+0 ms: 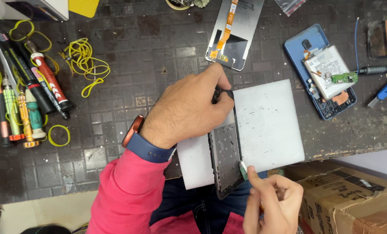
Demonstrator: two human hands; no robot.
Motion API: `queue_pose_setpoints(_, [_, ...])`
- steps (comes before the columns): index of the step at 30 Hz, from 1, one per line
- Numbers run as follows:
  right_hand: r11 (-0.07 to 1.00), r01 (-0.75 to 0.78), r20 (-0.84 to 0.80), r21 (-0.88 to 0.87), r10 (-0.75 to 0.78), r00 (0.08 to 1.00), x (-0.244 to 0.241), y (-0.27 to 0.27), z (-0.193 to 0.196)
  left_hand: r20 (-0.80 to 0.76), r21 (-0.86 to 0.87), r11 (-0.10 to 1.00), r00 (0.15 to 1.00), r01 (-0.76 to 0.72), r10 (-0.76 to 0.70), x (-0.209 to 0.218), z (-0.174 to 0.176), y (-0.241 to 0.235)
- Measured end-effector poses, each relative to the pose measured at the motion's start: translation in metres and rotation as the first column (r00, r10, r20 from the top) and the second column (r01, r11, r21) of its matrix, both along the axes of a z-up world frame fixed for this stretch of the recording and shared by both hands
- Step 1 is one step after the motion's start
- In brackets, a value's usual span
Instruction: The person uses a metal spudger to scrape adhesive residue from the inside of a disassembled smartphone frame. They rotate the frame to access different edges and continue scraping until the surface is mostly clear.
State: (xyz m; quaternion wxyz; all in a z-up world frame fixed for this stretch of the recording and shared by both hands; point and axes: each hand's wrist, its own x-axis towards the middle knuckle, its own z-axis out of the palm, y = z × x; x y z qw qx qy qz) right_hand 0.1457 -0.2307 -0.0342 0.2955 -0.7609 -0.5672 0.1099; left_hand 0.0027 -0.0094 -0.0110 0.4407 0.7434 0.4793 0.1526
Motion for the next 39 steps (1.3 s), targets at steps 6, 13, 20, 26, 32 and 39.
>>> queue_pose_setpoints(6, [1.000,0.008,0.163,0.025,-0.012,0.987,-0.013,0.021,-0.002,0.008,0.027,1.000,1.000,-0.007,0.007,-0.001,0.003,-0.002])
queue_pose_setpoints(13, [0.882,0.355,0.006,-0.311,-0.372,0.928,0.001,-0.015,-0.047,0.033,0.068,0.998,0.999,-0.012,0.009,0.000,0.003,0.000])
queue_pose_setpoints(20, [0.966,0.183,0.042,0.180,-0.194,0.980,-0.022,0.004,-0.044,0.030,0.064,0.998,0.999,-0.017,0.015,0.000,0.002,-0.003])
queue_pose_setpoints(26, [0.997,0.050,0.214,0.067,-0.063,0.975,-0.005,0.002,-0.038,0.002,0.014,1.000,1.000,-0.023,0.023,0.002,0.007,-0.002])
queue_pose_setpoints(32, [0.974,0.199,0.064,-0.112,-0.193,0.979,-0.002,-0.011,-0.045,0.024,0.050,0.998,0.999,-0.026,0.025,-0.001,0.003,-0.003])
queue_pose_setpoints(39, [0.991,-0.128,0.192,0.043,0.118,0.974,-0.006,0.021,-0.026,0.004,0.039,0.999,1.000,-0.031,0.031,0.002,0.008,0.000])
